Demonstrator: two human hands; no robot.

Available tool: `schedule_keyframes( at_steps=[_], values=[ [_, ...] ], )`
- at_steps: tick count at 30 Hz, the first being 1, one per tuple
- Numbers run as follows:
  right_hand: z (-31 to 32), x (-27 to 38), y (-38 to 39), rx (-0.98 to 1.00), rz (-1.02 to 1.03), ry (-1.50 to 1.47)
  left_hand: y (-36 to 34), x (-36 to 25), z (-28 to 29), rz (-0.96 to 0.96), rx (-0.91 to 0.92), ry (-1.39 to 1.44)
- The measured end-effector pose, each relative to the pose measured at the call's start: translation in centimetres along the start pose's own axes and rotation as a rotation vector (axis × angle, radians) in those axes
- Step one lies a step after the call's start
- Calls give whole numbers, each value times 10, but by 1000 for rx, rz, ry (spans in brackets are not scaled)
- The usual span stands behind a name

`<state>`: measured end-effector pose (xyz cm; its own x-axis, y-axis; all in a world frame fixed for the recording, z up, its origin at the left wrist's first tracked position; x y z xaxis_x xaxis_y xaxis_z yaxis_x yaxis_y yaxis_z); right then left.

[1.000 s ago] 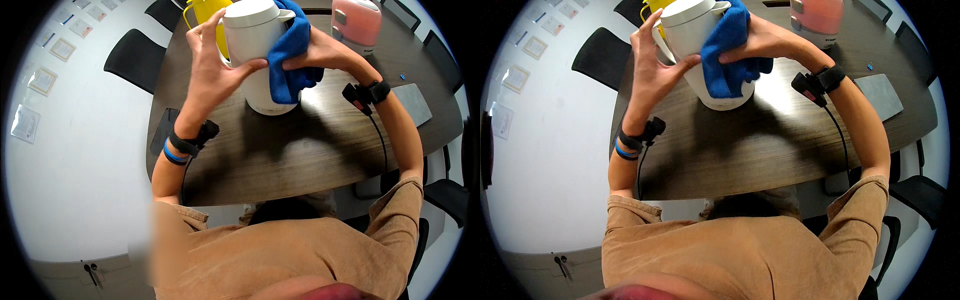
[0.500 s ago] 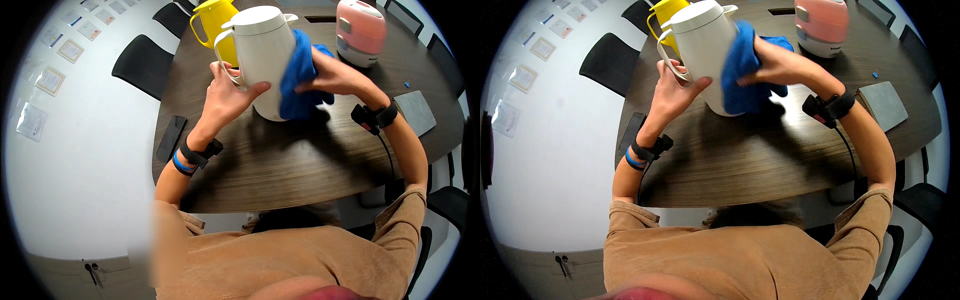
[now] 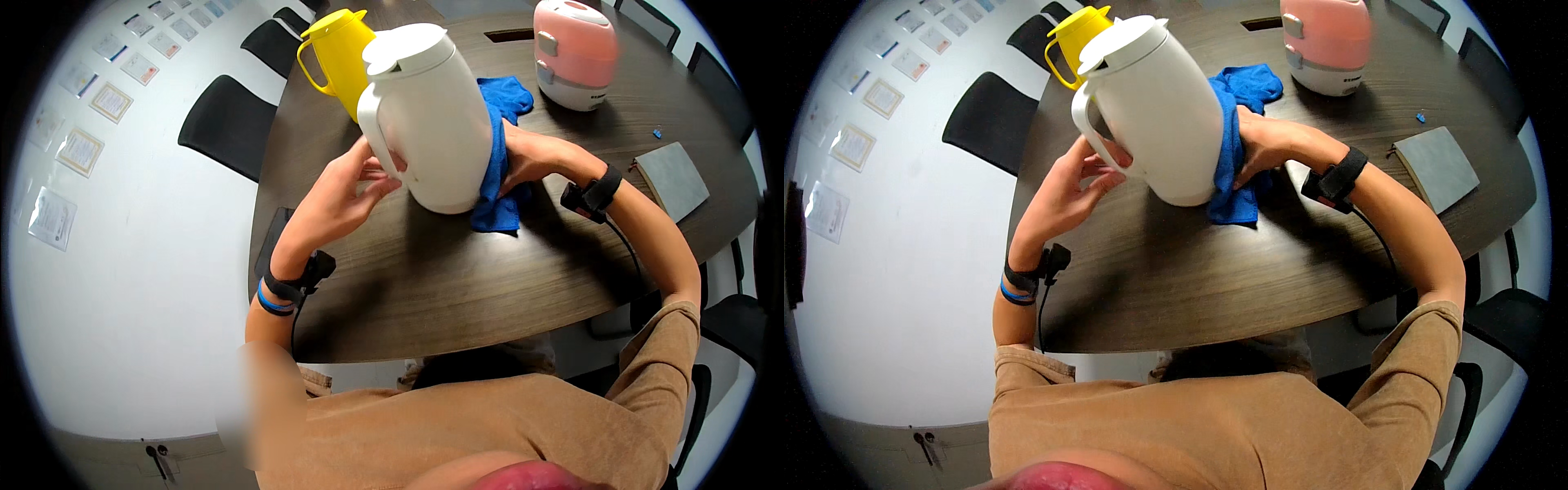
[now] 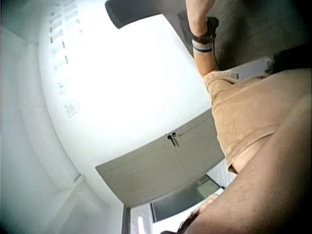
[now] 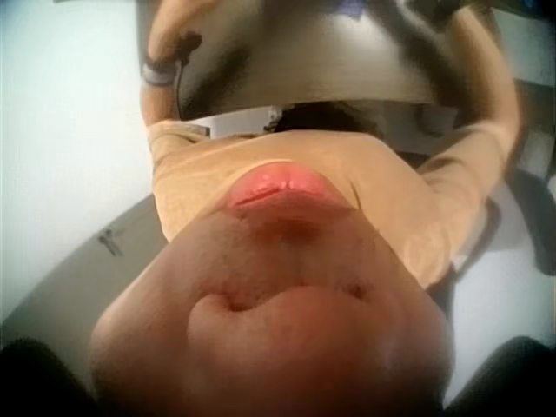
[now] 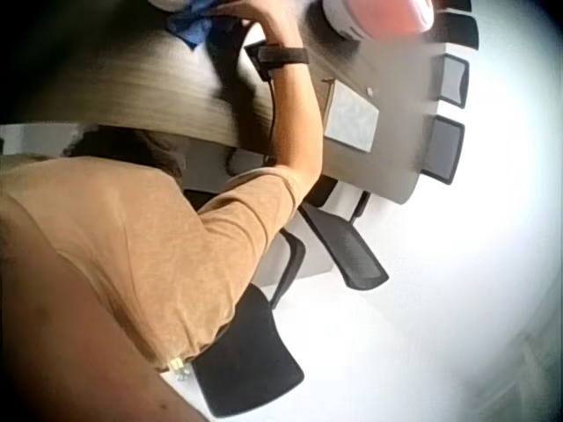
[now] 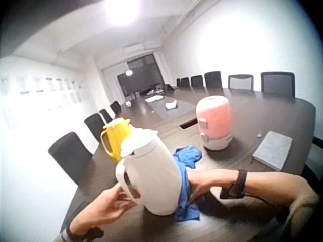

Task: The person wipes the exterior and interior of a white thermos and a yellow thermos using a blue cloth. They remove the lids, wipe the inside and outside surfaces, and replace the lids. The task is performed at a table in a room with chairs and wall-mounted documents.

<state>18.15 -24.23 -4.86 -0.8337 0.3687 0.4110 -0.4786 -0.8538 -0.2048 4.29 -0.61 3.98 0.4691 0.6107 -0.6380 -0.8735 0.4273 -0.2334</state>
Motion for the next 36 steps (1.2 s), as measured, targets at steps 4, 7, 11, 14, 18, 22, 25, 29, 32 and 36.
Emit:
schedule_keyframes(
  at_steps=[4, 7, 11, 14, 18, 22, 25, 29, 32, 36],
  values=[
    [21, 17, -4, 84, -66, -473, -1, -4, 19, -223, -125, -393],
    [51, 34, -3, -110, -62, -386, -15, 6, 34, -310, -304, -316],
    [91, 79, -14, -366, 79, -307, -41, 11, 28, -326, -172, -212],
    [91, 72, -29, -435, 103, -159, -59, 4, -1, -391, -172, -60],
    [65, 41, -18, -100, -134, -419, -59, -6, -9, -358, -213, -51],
    [16, -1, 2, 165, -151, -385, -62, 10, -3, -357, -126, 21],
    [-4, -14, 14, 28, -67, -272, -63, 12, -1, -331, -100, -41],
    [30, 23, 9, -85, -9, -399, -58, 16, -1, -261, -126, 9],
    [61, 33, 5, -292, 86, -327, -57, 13, -5, -262, -183, 27],
    [95, 53, -15, -389, 169, -350, -48, -1, -9, -187, -291, -111]
  ],
)
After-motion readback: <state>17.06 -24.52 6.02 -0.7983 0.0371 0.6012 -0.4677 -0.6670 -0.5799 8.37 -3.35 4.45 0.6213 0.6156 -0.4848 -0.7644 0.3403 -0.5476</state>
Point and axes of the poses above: each hand's wrist, its own y-axis away from the middle knuckle, its own z-axis out of the back of the hand, x = y × z, the point moved 6 cm from there along -y, towards the middle knuckle, and after that the axes turned 2 degrees about -y, right-handed, at the moved point
